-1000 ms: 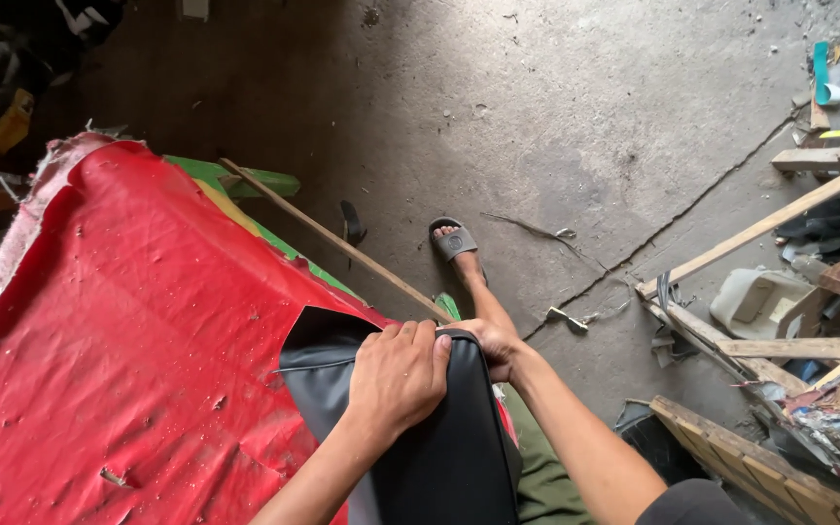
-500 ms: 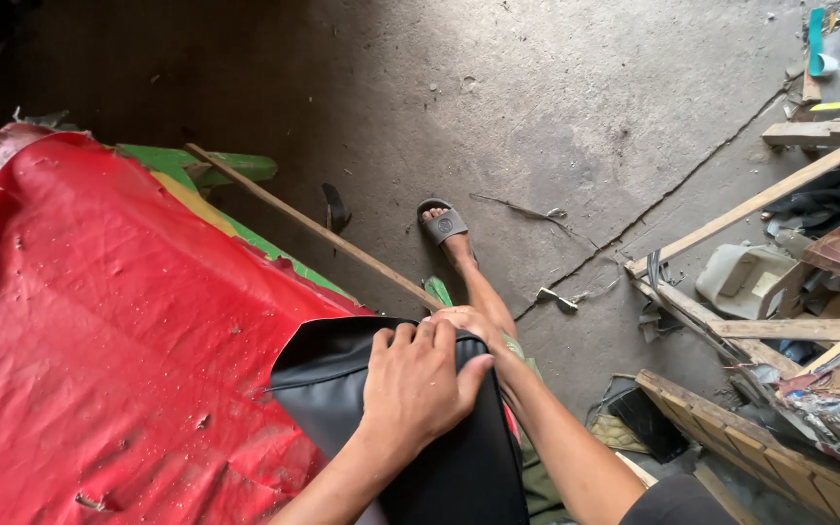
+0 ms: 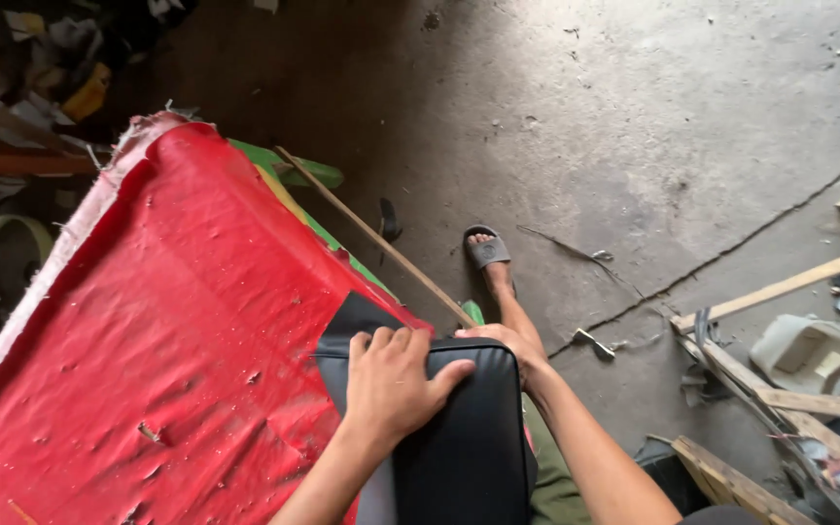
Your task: Stretching and stapling black leather upholstery onto a foam-padded wooden frame using a pneumatic staple gun.
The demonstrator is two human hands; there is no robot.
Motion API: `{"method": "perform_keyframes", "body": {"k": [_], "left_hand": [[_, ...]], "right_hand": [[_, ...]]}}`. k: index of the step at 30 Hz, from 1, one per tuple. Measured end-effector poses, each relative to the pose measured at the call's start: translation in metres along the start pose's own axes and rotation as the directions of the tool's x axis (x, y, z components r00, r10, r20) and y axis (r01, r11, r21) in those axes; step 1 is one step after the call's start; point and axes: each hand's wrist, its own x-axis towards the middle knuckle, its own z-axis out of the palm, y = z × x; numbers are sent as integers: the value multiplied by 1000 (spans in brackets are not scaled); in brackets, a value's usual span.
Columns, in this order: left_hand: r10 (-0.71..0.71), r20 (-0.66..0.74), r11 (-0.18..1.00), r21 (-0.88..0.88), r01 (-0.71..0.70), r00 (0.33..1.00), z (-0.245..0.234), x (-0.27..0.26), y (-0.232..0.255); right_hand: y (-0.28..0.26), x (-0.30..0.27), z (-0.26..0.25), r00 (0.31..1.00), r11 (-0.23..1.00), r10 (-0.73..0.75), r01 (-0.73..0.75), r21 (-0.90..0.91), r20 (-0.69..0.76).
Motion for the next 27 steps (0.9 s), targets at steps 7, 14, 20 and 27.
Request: {"method": "perform_keyframes", "body": {"k": [7,14,20,27], "left_hand": [[47,13,991,-126,-45,999,18,8,-29],[14,79,974,-225,4,997,4,-10,-31],[-8,-246,988,-154,-31,969,-83,-134,10],[95,-636,986,-43,-158,766,-168,-377,62]], "right_hand": [[1,5,-16,998,998,63,-63,-7,19],[-5,-13,11,953,945,296,-284,165,-58],[-37,-105,90,849,980,200,-167,-110,490],[-15,-319,279,916,932,74,77,-354,395]]}}
